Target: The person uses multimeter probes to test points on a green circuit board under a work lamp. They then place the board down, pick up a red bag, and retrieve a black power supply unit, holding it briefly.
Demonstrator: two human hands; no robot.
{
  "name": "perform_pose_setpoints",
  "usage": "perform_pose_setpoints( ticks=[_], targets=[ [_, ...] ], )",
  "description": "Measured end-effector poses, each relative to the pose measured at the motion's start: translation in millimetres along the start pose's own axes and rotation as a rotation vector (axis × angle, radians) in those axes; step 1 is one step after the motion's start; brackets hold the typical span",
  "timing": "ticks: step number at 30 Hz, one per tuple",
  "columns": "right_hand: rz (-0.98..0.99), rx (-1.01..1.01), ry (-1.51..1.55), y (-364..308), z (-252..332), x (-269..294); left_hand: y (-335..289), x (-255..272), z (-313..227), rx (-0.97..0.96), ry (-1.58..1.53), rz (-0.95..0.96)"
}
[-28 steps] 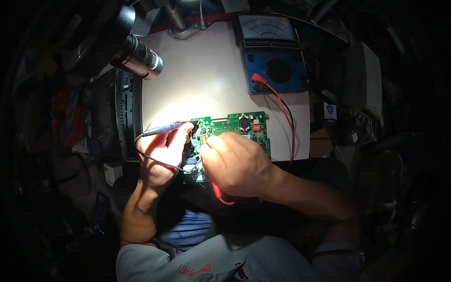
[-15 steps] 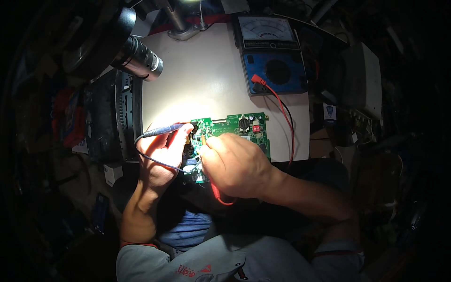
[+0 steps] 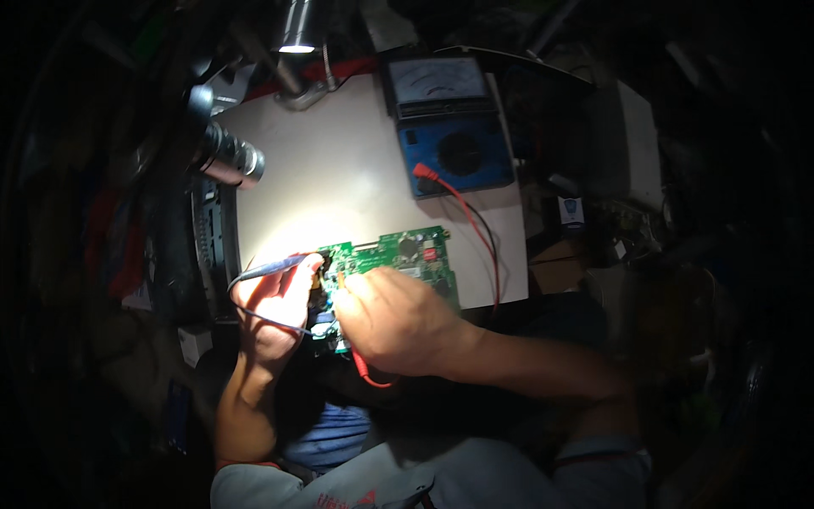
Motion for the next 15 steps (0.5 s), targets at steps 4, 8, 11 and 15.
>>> perform_pose_setpoints(
  ticks=[4,8,11,15],
  targets=[
    [-0.013,-0.013,0.007,0.8,1.7,1.1,2.8,1.9,-6.6,-0.046,0.081,0.0],
    [0.022,-0.019,0.003,-0.8,1.4,3.0,0.3,0.4,-1.7,-0.054,0.104,0.004],
    [0.135,-0.049,0.049,-0.7,3.6,5.1,-1.0,-0.1,0.1,-0.053,0.129,0.006],
    [0.126,-0.059,0.052,-1.3,3.8,4.2,-0.3,0.3,-2.9,-0.077,0.176,0.008]
  ],
)
Point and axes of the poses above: each hand's wrist, its own y-axis towards the middle knuckle, its own x-axis out of the back of the hand, z = x × y, the point moved 5 cm from there along y, towards the middle knuckle, and after that the axes turned 5 degrees about y, right-handed, at the moved point
